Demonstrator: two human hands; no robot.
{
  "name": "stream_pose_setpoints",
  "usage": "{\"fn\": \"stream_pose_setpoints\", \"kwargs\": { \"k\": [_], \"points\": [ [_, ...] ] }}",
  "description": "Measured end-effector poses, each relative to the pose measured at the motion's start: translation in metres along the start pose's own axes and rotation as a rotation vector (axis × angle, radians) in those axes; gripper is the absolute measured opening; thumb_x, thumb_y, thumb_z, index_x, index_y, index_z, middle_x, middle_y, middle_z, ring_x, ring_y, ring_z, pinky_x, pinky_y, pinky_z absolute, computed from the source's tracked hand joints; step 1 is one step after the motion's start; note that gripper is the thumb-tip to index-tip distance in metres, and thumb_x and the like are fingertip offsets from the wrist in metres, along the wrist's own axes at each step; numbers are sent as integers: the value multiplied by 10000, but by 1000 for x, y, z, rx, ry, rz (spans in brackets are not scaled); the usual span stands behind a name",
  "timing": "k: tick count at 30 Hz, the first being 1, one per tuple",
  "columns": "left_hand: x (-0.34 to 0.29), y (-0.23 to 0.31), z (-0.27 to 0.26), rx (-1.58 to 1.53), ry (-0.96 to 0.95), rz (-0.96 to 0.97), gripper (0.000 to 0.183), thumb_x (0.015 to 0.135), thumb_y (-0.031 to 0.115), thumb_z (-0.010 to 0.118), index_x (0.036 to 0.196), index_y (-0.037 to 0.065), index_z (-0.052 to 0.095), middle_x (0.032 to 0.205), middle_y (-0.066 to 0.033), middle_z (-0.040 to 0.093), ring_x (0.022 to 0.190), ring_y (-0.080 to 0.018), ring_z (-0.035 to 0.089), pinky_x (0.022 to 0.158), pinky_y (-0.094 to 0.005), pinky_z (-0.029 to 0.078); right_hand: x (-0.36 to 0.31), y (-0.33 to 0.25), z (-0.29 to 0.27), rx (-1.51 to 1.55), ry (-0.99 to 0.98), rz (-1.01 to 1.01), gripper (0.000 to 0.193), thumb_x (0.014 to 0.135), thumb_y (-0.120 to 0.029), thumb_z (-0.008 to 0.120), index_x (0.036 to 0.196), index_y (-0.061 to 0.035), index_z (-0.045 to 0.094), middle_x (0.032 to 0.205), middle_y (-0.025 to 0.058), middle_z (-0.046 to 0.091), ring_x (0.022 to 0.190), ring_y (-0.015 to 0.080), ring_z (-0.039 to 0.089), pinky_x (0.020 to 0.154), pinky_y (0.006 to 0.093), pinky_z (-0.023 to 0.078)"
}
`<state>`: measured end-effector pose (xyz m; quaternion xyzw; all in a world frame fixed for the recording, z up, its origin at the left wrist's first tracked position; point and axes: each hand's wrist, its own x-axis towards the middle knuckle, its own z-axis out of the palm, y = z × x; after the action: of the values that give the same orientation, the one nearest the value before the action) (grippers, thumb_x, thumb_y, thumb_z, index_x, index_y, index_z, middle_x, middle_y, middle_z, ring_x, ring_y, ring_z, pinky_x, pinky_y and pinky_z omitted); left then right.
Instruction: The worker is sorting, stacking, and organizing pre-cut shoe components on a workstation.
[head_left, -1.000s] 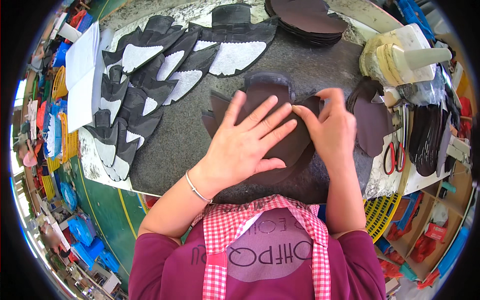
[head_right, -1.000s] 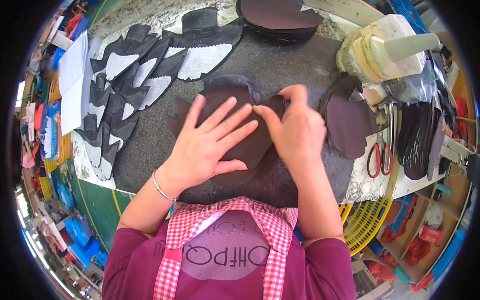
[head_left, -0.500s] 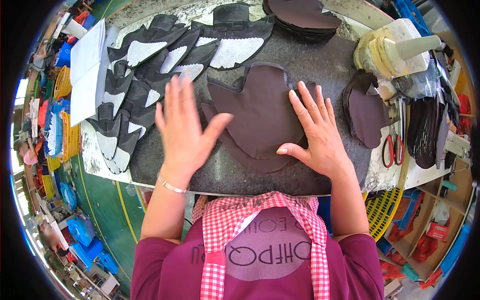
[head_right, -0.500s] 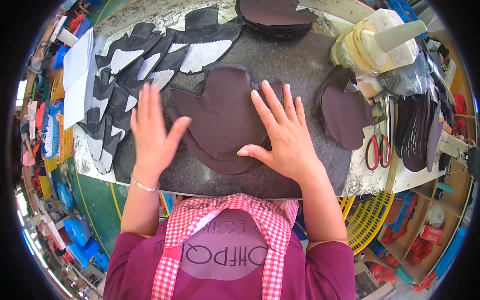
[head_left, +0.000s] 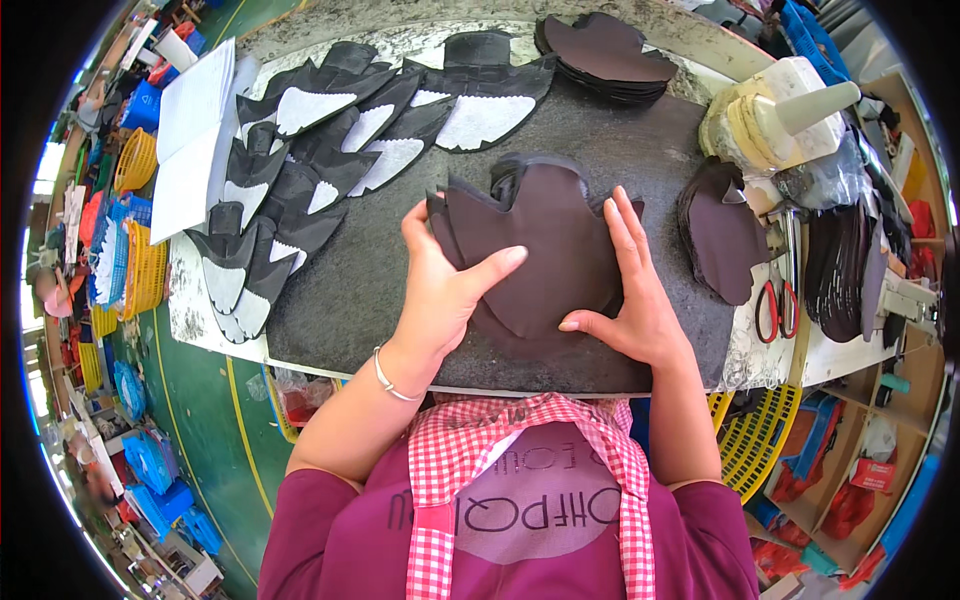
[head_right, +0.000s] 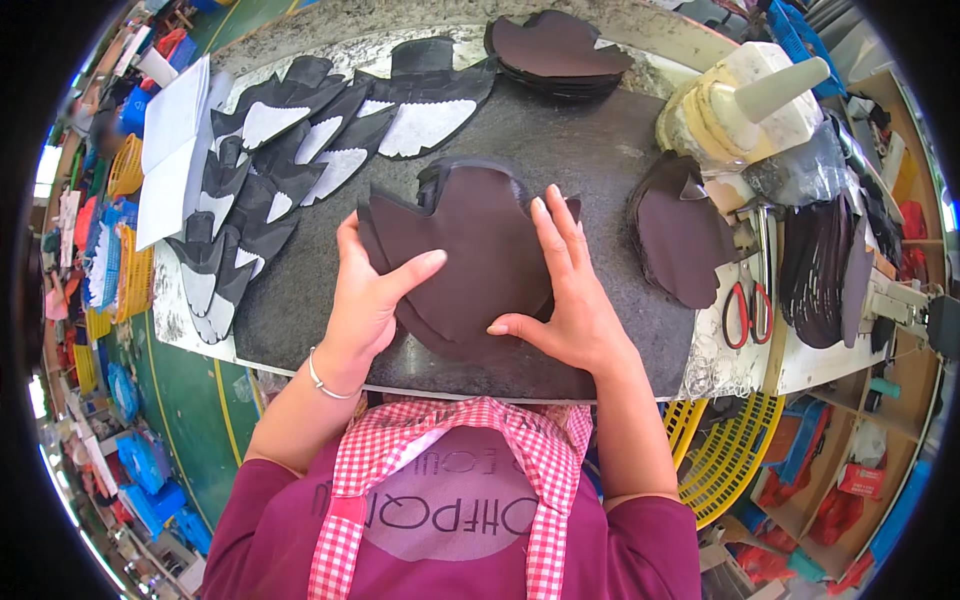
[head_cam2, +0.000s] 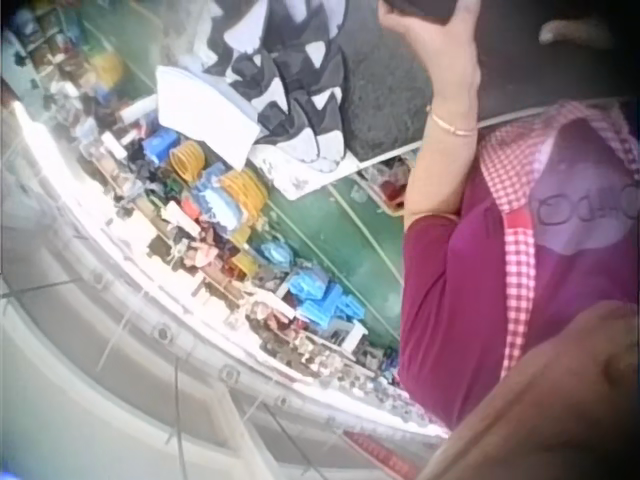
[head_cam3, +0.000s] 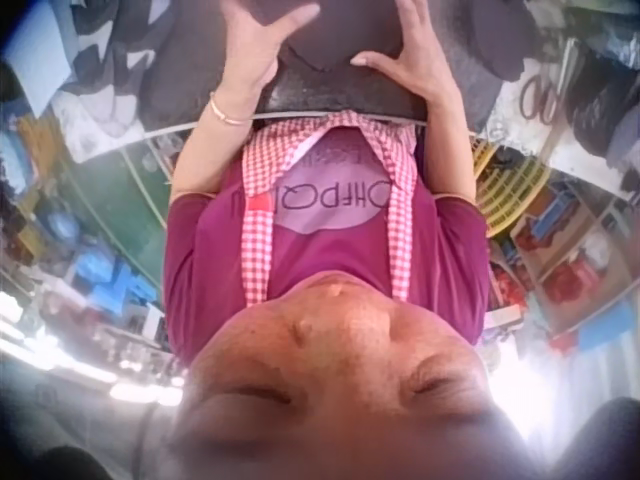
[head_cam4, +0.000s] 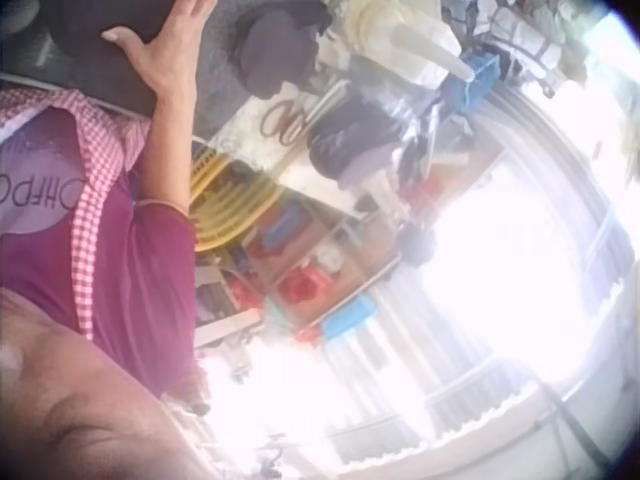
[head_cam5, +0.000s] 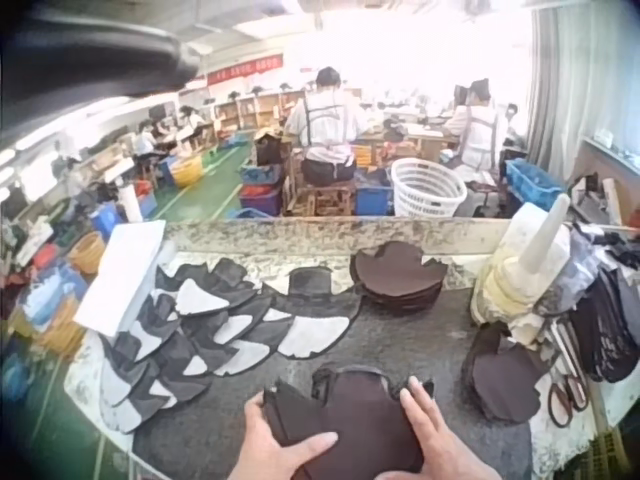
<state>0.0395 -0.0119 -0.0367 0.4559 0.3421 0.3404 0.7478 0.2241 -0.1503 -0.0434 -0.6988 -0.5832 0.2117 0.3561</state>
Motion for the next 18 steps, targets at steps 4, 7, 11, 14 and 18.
{"fn": "stream_pose_setpoints", "kwargs": {
  "k": [4,7,11,14,18],
  "points": [
    [22,-14,-3,-109,-64,-25,840,759,-89,753,1436,61,279,1207,-91,545,1108,-193,600,981,-369,522,1,4,5,13,150,-9,1363,569,-280,959,1601,-87,89,1657,201,89,1528,384,137,1223,471,214],
    [18,5,0,-113,-223,124,885,732,-116,746,1467,54,284,1167,-79,574,1090,-189,607,984,-366,514,1,13,11,549,586,49,1436,592,-156,957,1595,-89,-69,1645,170,150,1509,347,210,1193,452,266],
    [33,5,-16,-243,-586,496,869,735,-47,785,1455,62,311,1244,-138,579,1166,-233,589,1034,-401,477,-6,5,13,1067,438,19,1224,678,17,873,1580,-54,49,1510,140,359,1373,300,415,1137,439,363],
    [32,-7,-28,46,-462,498,759,756,39,822,1367,69,373,1250,-145,570,1187,-251,573,1056,-425,460,-24,19,30,1049,361,51,1032,714,79,824,1529,-27,198,1436,130,448,1320,269,473,1112,419,395],
    [16,-38,-38,-155,-462,378,655,751,209,880,1210,94,426,1204,-160,587,1165,-258,580,1044,-427,464,-15,7,30,683,201,-189,753,805,49,759,1415,-25,325,1294,173,563,1179,236,591,1008,377,487]
  ]
}}
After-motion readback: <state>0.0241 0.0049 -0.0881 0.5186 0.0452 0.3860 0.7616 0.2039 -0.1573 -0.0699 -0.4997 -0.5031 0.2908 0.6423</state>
